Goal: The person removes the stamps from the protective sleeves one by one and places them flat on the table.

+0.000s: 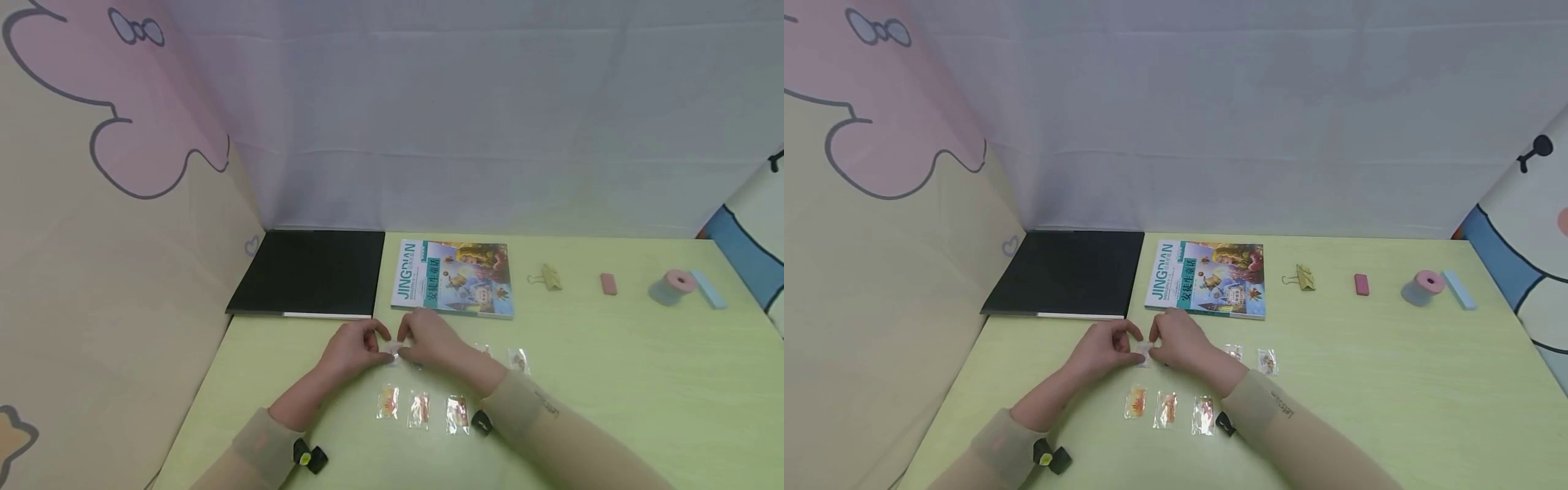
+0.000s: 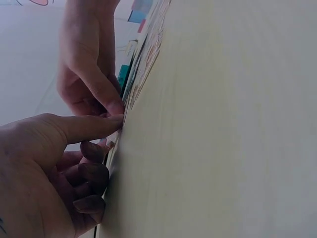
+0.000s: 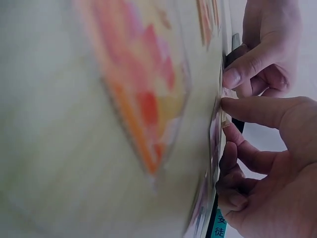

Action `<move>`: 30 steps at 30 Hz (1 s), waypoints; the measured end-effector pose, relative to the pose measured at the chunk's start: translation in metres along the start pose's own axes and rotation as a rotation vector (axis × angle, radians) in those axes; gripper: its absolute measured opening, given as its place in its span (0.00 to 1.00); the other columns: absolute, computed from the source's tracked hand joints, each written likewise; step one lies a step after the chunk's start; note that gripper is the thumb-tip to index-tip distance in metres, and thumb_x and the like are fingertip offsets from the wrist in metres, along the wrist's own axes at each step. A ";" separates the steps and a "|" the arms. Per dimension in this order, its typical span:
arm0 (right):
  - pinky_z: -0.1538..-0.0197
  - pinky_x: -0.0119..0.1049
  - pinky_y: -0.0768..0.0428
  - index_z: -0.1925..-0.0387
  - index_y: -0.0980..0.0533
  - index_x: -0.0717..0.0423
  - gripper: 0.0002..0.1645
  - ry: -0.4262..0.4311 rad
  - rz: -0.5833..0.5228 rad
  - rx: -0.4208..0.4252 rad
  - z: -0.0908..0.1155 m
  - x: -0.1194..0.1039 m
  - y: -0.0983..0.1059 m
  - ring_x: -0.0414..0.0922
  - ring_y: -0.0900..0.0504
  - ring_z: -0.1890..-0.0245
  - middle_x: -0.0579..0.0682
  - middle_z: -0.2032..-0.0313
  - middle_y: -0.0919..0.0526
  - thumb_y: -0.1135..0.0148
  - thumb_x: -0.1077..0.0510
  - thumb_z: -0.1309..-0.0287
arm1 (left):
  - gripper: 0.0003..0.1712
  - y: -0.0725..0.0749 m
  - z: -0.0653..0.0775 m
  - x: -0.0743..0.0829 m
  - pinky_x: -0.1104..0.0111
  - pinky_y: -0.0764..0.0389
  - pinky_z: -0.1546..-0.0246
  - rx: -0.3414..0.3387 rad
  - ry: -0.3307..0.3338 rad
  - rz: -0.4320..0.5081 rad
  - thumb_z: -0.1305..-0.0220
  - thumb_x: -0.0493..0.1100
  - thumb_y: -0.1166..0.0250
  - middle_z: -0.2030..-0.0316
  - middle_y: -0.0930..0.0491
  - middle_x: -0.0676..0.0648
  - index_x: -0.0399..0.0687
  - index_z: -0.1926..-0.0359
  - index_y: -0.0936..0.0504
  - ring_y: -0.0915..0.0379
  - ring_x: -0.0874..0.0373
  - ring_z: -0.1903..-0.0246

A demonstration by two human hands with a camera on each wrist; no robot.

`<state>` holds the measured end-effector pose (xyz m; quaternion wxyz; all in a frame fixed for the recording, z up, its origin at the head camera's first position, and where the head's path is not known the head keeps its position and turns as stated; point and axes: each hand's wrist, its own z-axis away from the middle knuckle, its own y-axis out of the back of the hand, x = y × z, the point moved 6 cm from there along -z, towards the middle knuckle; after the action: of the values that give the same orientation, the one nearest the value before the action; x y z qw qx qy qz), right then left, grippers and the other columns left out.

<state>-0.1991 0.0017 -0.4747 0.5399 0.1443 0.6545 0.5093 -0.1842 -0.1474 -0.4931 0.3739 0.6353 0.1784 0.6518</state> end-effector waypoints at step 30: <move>0.69 0.41 0.24 0.63 0.23 0.47 0.13 0.033 -0.714 0.008 0.046 0.014 0.025 0.58 0.24 0.70 0.51 0.68 0.19 0.43 0.44 0.40 | 0.09 0.002 0.018 0.036 0.63 0.22 0.64 -0.102 -0.051 0.551 0.42 0.45 0.34 0.65 0.19 0.47 0.48 0.60 0.19 0.25 0.38 0.64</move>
<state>-0.1744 0.0469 -0.4570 0.6727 -0.0996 0.6741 0.2882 -0.1648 -0.1277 -0.4642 0.2184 0.6563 -0.0433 0.7209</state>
